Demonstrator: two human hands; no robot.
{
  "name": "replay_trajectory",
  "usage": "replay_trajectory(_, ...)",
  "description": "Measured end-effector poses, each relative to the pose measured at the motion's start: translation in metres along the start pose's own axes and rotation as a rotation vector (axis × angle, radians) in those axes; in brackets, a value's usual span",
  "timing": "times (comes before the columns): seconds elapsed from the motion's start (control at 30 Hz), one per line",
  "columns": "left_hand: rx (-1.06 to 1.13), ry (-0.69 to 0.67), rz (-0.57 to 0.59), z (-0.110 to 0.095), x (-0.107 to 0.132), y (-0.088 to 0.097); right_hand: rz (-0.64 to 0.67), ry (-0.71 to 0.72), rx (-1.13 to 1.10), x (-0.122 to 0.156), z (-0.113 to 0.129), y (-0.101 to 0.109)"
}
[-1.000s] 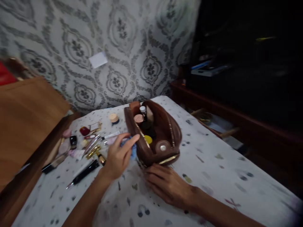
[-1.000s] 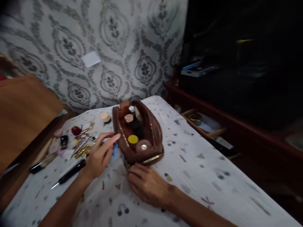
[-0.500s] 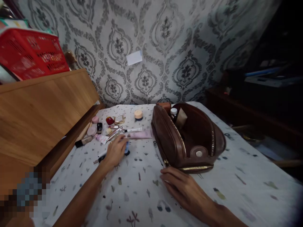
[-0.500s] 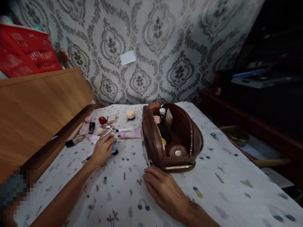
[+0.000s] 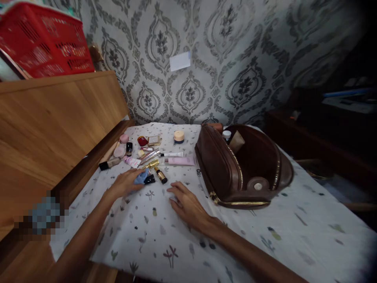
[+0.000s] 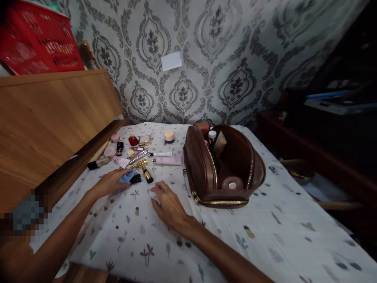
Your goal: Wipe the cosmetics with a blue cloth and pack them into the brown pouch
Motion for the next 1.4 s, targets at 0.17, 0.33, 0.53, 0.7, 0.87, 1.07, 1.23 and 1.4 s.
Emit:
replay_trajectory(0.17,-0.182,0.066,-0.059,0.014,-0.001,0.017,-0.038,-0.022,-0.053,-0.005,-0.004,-0.010)
replay_trajectory(0.33,-0.209,0.121,-0.180,0.009,-0.003,0.030,-0.113,-0.075,-0.181,-0.003,-0.018,-0.009)
replay_trajectory(0.53,-0.124,-0.102,-0.269,-0.063,-0.026,0.024,-0.145,-0.072,-0.228,-0.006,-0.024,-0.007)
replay_trajectory(0.7,-0.125,-0.202,-0.230,-0.112,-0.044,-0.001,-0.167,-0.049,-0.245,-0.006,-0.026,-0.006)
replay_trajectory(0.87,-0.069,-0.237,-0.215,-0.107,-0.034,-0.014,-0.174,-0.044,-0.235,-0.006,-0.028,-0.006)
replay_trajectory(1.07,0.048,-0.208,-0.268,-0.056,-0.012,-0.004,-0.160,-0.058,-0.219,-0.006,-0.028,-0.007)
replay_trajectory(1.23,0.082,0.061,-0.388,0.006,0.007,-0.001,-0.159,-0.050,-0.224,-0.007,-0.028,-0.006)
replay_trajectory(1.4,0.050,0.137,-0.355,0.027,0.028,-0.016,-0.164,-0.031,-0.226,-0.008,-0.031,-0.007)
Point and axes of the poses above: each hand's wrist, its own x-axis away from the middle knuckle, its own y-axis out of the back of the hand, z = x × y, the point moved 5 cm from there along -x, towards the middle knuckle, and after that the axes turned 11 degrees about z, right-handed, at the moved point
